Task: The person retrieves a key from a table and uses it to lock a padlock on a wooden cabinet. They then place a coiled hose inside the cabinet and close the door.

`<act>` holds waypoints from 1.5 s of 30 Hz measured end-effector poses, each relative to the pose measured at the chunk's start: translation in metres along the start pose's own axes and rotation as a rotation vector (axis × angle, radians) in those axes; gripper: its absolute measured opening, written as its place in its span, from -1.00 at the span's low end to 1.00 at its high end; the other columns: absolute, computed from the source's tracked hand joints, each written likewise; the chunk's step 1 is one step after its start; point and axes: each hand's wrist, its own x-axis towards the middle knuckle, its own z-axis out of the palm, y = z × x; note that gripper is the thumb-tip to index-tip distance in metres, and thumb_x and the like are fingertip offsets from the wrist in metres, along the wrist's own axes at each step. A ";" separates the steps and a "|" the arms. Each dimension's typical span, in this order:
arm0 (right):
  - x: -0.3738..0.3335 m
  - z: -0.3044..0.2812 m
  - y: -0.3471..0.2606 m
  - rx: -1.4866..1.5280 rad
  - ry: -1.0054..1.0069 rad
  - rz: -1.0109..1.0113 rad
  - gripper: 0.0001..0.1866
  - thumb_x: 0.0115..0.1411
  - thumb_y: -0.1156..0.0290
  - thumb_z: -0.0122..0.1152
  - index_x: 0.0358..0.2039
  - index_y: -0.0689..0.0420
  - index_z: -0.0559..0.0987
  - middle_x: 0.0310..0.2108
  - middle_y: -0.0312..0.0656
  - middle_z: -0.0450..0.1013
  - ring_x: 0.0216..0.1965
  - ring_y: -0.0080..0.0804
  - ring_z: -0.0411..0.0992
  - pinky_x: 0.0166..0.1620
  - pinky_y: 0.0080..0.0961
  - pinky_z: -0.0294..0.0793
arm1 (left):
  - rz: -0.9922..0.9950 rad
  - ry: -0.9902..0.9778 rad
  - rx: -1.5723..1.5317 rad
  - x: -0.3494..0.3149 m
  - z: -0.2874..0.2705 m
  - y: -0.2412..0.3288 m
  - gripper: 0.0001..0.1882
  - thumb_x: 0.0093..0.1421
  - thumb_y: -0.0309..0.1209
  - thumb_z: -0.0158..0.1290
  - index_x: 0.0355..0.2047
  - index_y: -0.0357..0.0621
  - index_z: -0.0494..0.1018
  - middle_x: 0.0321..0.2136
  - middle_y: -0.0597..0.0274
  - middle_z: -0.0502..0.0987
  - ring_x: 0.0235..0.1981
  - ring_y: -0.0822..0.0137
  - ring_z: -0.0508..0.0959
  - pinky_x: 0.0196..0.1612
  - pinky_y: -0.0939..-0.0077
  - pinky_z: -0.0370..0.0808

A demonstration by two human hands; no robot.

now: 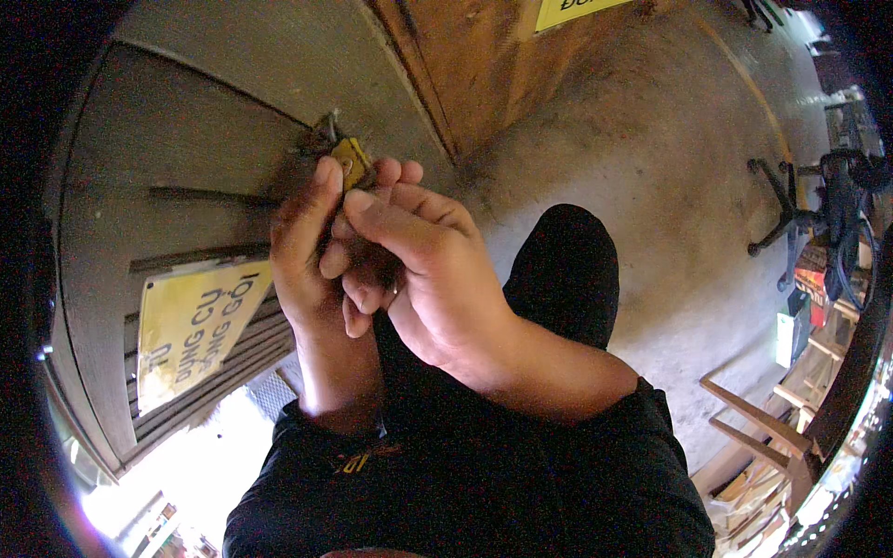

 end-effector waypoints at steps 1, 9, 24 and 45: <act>0.000 0.001 0.000 0.005 -0.004 0.011 -0.76 0.35 0.30 0.12 -0.41 0.17 0.53 -0.56 -0.17 0.52 -0.71 -0.49 0.36 -0.68 -0.51 0.39 | 0.034 -0.005 0.021 0.000 -0.002 0.000 -0.75 0.33 -0.43 0.01 -0.32 -0.45 0.52 -0.37 -0.20 0.63 -0.37 0.15 0.66 -0.23 0.37 0.61; 0.007 -0.018 -0.006 -0.536 -0.025 -0.199 -0.80 0.35 0.35 0.13 -0.36 0.21 0.54 -0.54 -0.24 0.49 -0.65 -0.61 0.35 -0.61 -0.57 0.34 | -0.138 -0.046 -0.176 0.011 -0.011 -0.008 -0.79 0.33 -0.48 0.00 -0.28 -0.43 0.53 -0.30 -0.16 0.63 -0.32 0.18 0.65 -0.16 0.41 0.59; 0.008 -0.021 0.002 -0.702 0.001 -0.329 -0.68 0.39 0.33 0.07 -0.48 0.24 0.50 -0.66 -0.23 0.40 -0.68 -0.43 0.40 -0.60 -0.52 0.32 | -0.052 -0.179 -0.011 0.016 -0.022 -0.013 -0.61 0.36 -0.27 -0.04 -0.12 -0.46 0.49 -0.18 -0.21 0.60 -0.22 0.10 0.61 -0.12 0.31 0.54; 0.019 -0.031 0.009 -0.864 0.018 -0.481 -0.70 0.36 0.32 0.12 -0.40 0.33 0.52 -0.62 -0.17 0.46 -0.63 -0.46 0.32 -0.51 -0.41 0.30 | 0.062 -0.039 -0.047 0.018 -0.008 -0.013 -0.75 0.32 -0.36 0.06 -0.33 -0.35 0.55 -0.36 -0.16 0.65 -0.68 0.38 0.54 -0.79 0.60 0.33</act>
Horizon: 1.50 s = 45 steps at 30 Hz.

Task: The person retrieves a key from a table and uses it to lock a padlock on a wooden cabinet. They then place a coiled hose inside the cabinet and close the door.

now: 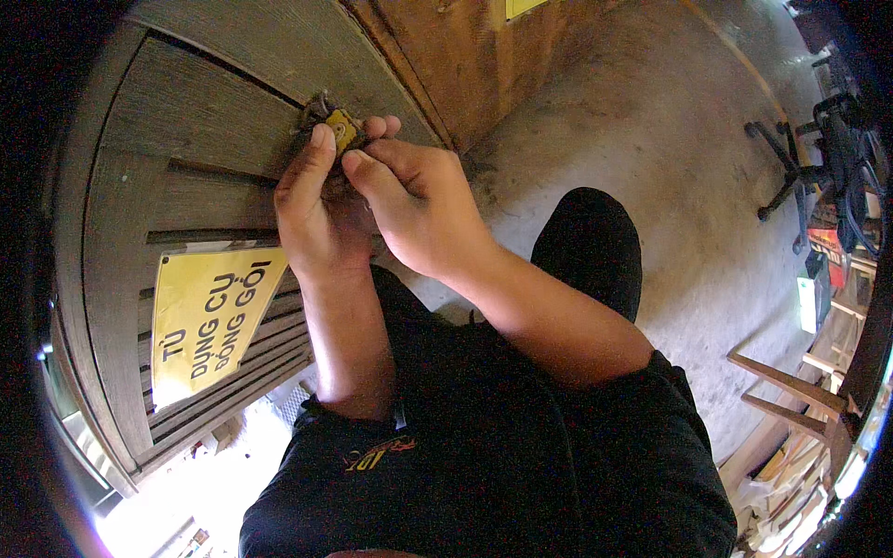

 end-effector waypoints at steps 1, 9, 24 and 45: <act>0.000 0.002 0.001 0.036 0.012 -0.020 -0.69 0.37 0.31 0.11 -0.40 0.31 0.53 -0.61 -0.22 0.44 -0.64 -0.49 0.32 -0.53 -0.44 0.29 | -0.006 -0.007 -0.003 0.001 -0.001 0.000 -0.76 0.32 -0.36 0.06 -0.33 -0.35 0.56 -0.36 -0.16 0.65 -0.67 0.38 0.54 -0.78 0.60 0.34; 0.000 -0.001 0.002 0.568 -0.103 0.200 -0.59 0.43 0.09 -0.02 -0.34 0.20 0.53 -0.53 -0.18 0.50 -0.71 -0.52 0.35 -0.67 -0.58 0.30 | 0.010 0.086 0.091 -0.003 0.006 0.000 -0.76 0.31 -0.36 0.09 -0.33 -0.34 0.56 -0.39 -0.10 0.66 -0.71 0.46 0.48 -0.73 0.65 0.34; 0.003 -0.011 -0.008 0.487 -0.188 0.322 -0.70 0.40 0.17 0.06 -0.37 0.12 0.48 -0.65 -0.24 0.39 -0.79 -0.59 0.21 -0.73 -0.62 0.20 | 0.007 -0.022 0.016 -0.003 -0.003 0.000 -0.78 0.32 -0.42 0.07 -0.29 -0.40 0.56 -0.33 -0.19 0.64 -0.46 0.27 0.63 -0.42 0.55 0.55; 0.008 -0.011 0.006 -0.633 0.055 -0.530 -0.95 0.26 0.53 0.16 -0.33 0.24 0.54 -0.51 -0.04 0.46 -0.49 -0.15 0.52 -0.46 -0.32 0.42 | 0.098 -0.187 0.186 0.010 -0.023 -0.005 -0.66 0.35 -0.35 0.01 -0.15 -0.49 0.51 -0.21 -0.23 0.61 -0.09 -0.08 0.61 0.06 0.08 0.52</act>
